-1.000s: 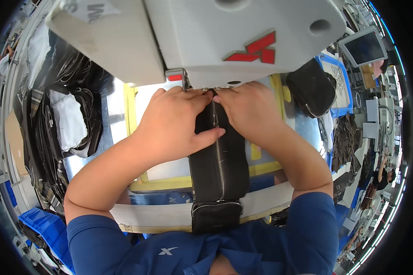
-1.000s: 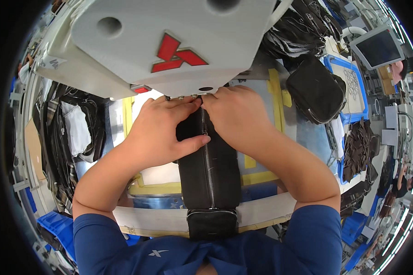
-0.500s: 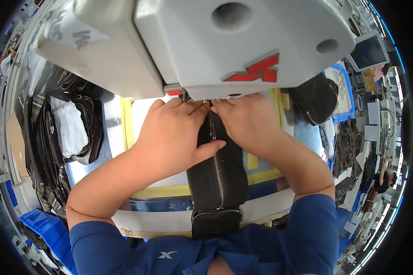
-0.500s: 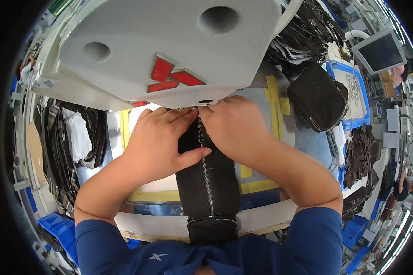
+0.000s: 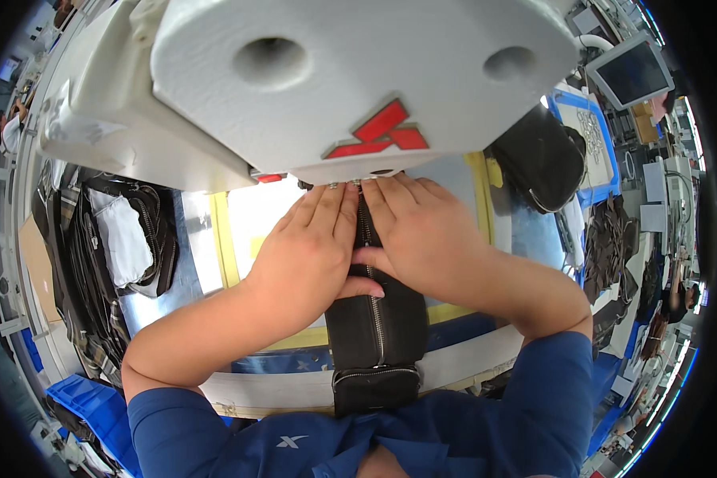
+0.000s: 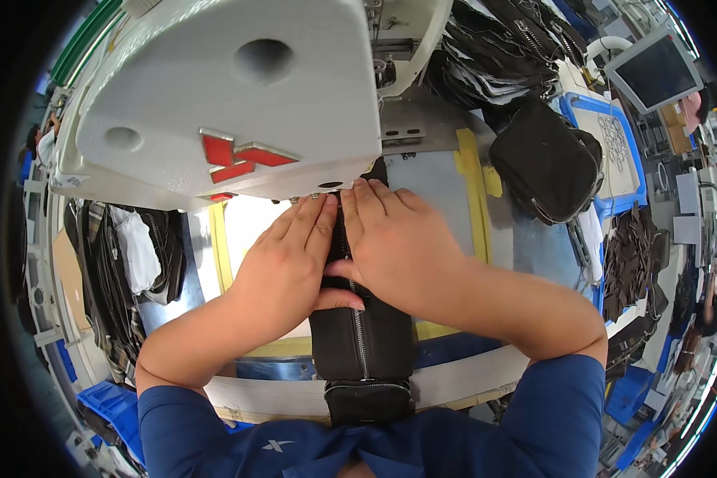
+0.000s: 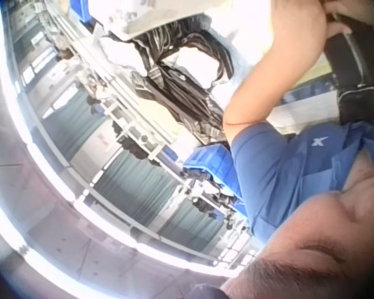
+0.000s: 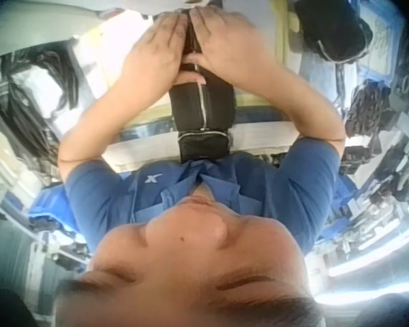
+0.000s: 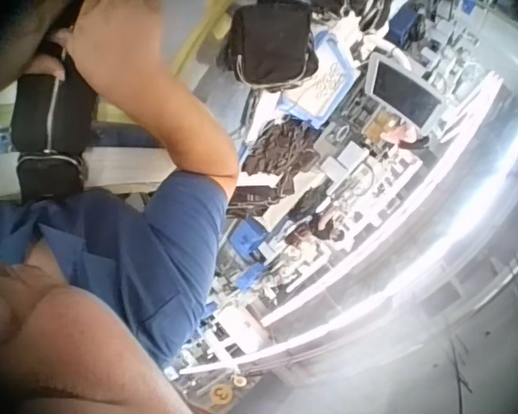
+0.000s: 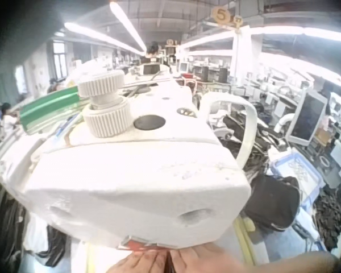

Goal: The person operates an industrial sewing machine to stitch zippers onto small fabric bags. They repeatedly align the zipper with the bag opening, feed the material through the machine, and sew along the edge. The person handles multiple bags, flipping them to check the stitching and preparing the next unit.

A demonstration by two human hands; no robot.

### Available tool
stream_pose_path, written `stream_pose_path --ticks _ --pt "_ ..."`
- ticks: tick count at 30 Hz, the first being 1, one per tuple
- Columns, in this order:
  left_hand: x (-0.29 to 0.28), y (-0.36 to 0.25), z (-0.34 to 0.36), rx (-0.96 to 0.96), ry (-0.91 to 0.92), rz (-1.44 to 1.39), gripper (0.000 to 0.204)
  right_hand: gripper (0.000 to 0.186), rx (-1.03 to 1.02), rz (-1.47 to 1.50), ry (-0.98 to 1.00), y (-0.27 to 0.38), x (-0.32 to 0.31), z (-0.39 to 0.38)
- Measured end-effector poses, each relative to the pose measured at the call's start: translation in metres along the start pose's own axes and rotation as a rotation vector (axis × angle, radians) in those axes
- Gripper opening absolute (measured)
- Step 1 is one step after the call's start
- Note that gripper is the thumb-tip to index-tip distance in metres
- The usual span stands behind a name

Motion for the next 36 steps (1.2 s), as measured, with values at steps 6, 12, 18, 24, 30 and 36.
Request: stream_pose_path --ticks 6,12,18,24,30,36 --pt "0.002 -0.004 -0.002 -0.028 0.056 0.046 0.129 0.085 0.004 -0.062 0.045 0.008 0.0 -0.001" --pt "0.007 -0.007 -0.005 -0.056 0.107 0.101 0.14 0.086 0.038 -0.029 0.063 0.012 0.002 -0.003" --pt "0.011 -0.005 -0.005 -0.06 0.078 0.091 0.141 0.082 0.056 0.018 0.071 0.012 0.005 -0.006" --pt "0.007 -0.004 -0.001 -0.05 0.069 0.104 0.137 0.08 0.064 0.046 0.032 0.009 0.004 -0.003" --pt "0.0 0.001 0.006 -0.02 0.012 -0.013 0.134 0.081 0.059 0.068 -0.01 0.003 -0.004 0.002" --pt "0.001 0.001 0.008 -0.005 0.018 0.019 0.128 0.08 0.073 0.072 -0.022 0.003 -0.003 0.002"
Point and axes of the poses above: each hand's wrist, its own z-axis towards the middle knuckle, its own x-axis out of the palm, y = z × x, the point moved 2 cm from there along z, towards the middle knuckle, and after that the axes turned 11 degrees about -z, right-handed, at the moved point
